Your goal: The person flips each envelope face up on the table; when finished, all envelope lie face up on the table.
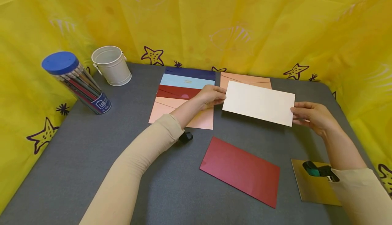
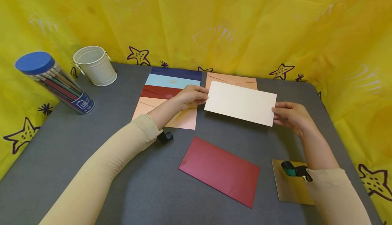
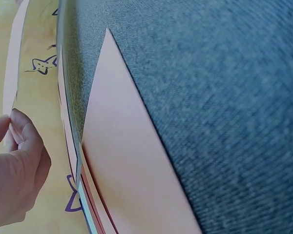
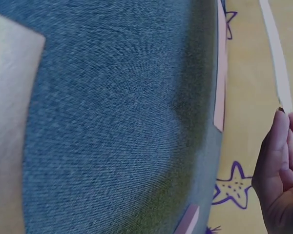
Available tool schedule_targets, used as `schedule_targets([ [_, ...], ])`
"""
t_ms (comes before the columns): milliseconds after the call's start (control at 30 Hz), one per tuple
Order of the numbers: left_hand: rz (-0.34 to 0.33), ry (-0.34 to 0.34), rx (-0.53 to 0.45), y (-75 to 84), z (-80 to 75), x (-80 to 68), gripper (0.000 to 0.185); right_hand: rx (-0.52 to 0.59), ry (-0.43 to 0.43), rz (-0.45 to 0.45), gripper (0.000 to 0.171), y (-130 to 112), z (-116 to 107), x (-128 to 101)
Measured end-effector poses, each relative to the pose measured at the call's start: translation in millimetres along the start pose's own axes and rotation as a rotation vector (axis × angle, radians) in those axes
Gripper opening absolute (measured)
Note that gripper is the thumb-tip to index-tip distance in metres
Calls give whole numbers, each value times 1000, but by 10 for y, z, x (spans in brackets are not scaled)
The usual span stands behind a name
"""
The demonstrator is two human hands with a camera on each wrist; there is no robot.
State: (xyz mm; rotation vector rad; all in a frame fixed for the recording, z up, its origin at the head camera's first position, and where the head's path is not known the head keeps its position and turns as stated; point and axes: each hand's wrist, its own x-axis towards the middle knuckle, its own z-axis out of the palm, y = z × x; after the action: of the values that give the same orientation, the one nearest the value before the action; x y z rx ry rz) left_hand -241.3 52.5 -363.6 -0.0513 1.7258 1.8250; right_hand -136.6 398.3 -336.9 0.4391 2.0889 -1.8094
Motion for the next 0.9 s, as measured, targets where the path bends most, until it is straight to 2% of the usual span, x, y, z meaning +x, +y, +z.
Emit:
schedule_targets([
  [233, 48, 15, 9, 7, -21, 6, 37, 160, 3, -26, 15, -32, -17, 29],
  [467, 95, 35, 52, 19, -53, 4, 35, 308, -46, -83, 18, -47, -30, 54],
  [733, 112, 66, 111, 31, -73, 0, 33, 359, -75, -117, 19, -49, -31, 63],
  [900, 149, 99, 164, 28, -76, -9, 31, 417, -156, -167, 22, -21, -34, 87],
])
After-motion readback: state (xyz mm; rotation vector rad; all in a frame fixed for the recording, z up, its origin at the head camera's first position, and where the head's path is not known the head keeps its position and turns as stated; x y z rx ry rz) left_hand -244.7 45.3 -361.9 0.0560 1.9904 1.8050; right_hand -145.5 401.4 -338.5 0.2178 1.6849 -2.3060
